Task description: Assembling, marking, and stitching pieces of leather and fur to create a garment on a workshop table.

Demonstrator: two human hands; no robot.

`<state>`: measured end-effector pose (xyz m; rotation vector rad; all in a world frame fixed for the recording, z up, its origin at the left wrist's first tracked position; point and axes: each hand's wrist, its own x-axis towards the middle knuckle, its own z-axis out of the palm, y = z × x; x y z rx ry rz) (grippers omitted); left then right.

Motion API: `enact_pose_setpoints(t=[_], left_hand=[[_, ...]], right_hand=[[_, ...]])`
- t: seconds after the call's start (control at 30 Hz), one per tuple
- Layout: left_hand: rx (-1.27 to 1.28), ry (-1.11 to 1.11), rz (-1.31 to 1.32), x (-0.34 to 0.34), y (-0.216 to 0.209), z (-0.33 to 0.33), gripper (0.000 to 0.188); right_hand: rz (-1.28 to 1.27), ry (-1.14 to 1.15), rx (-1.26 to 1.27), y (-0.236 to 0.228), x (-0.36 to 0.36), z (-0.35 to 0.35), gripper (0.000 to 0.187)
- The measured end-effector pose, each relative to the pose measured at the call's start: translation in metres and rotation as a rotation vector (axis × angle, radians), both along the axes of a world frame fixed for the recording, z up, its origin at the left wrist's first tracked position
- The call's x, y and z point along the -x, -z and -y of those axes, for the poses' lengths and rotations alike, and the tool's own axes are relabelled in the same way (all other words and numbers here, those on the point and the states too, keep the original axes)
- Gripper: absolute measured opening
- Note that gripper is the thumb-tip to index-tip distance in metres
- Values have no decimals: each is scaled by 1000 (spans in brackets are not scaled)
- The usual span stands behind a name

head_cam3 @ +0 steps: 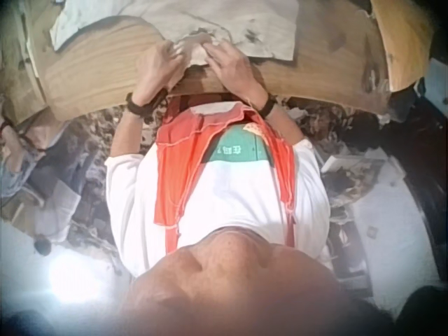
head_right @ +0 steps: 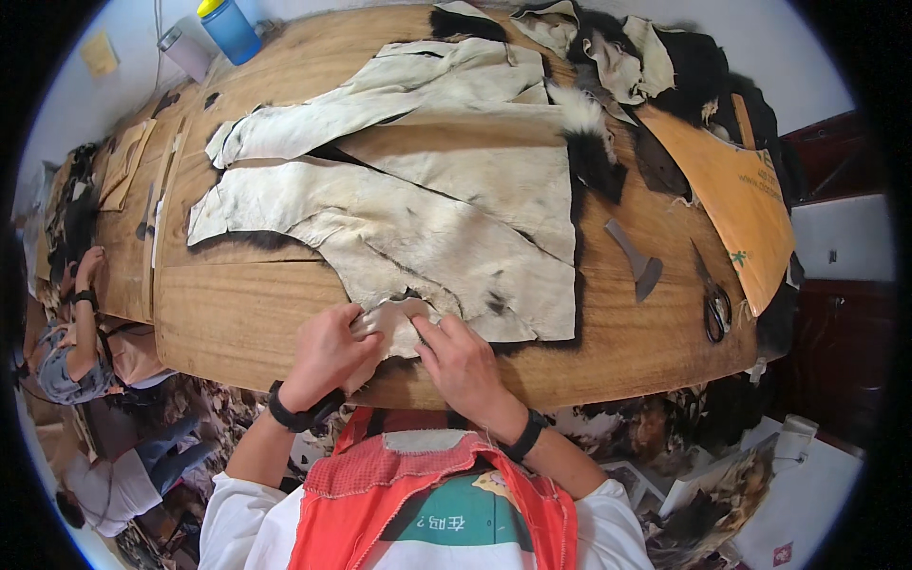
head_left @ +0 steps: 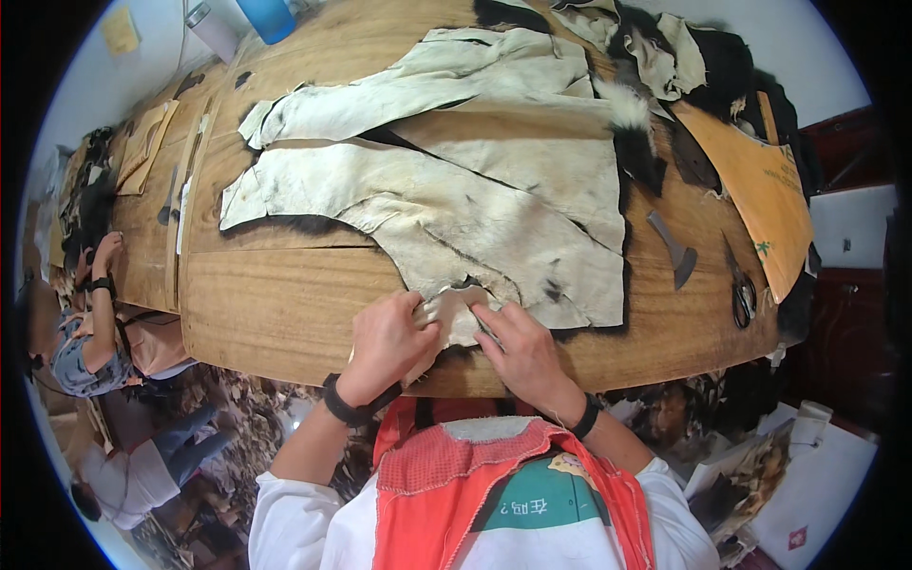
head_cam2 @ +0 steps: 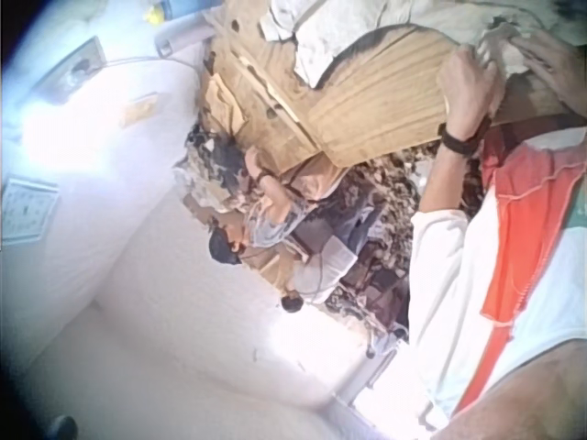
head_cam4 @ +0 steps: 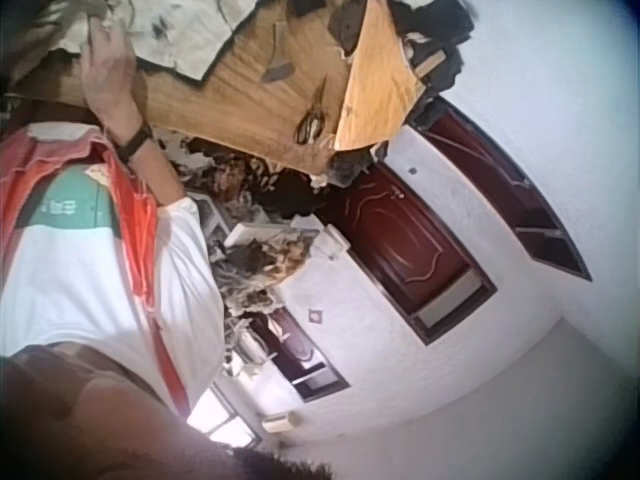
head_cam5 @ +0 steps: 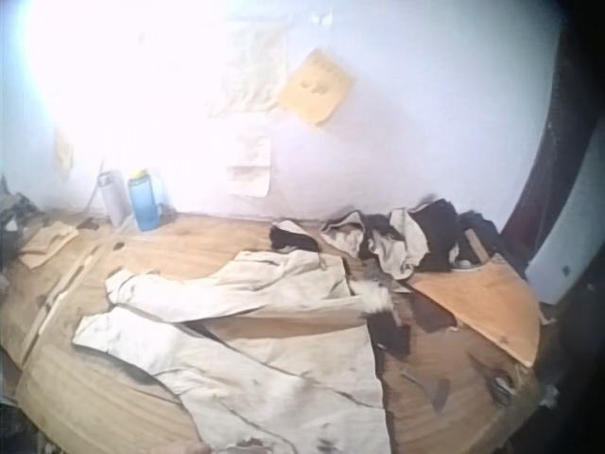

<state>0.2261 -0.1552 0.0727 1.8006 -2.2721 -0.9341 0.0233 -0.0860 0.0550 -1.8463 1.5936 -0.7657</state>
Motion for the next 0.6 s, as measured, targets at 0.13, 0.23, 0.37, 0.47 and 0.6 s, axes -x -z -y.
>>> enact_pose_setpoints(t=[0.13,0.23,0.37,0.47,0.6], left_hand=[[119,6,50,11,3,-4,26],[186,15,70,15,7,-7,22],[188,-3,64,15,7,-16,20],[134,-42,81,9,0,-16,21],[126,-291,-28,-37,-4,-13,24]], right_hand=[[30,-3,-22,-2,5,0,33],[135,73,-109,-24,29,7,33],[-198,357,107,-36,111,30,34],[-550,358,304,1,168,38,40],[-861,248,318,44,219,37,48]])
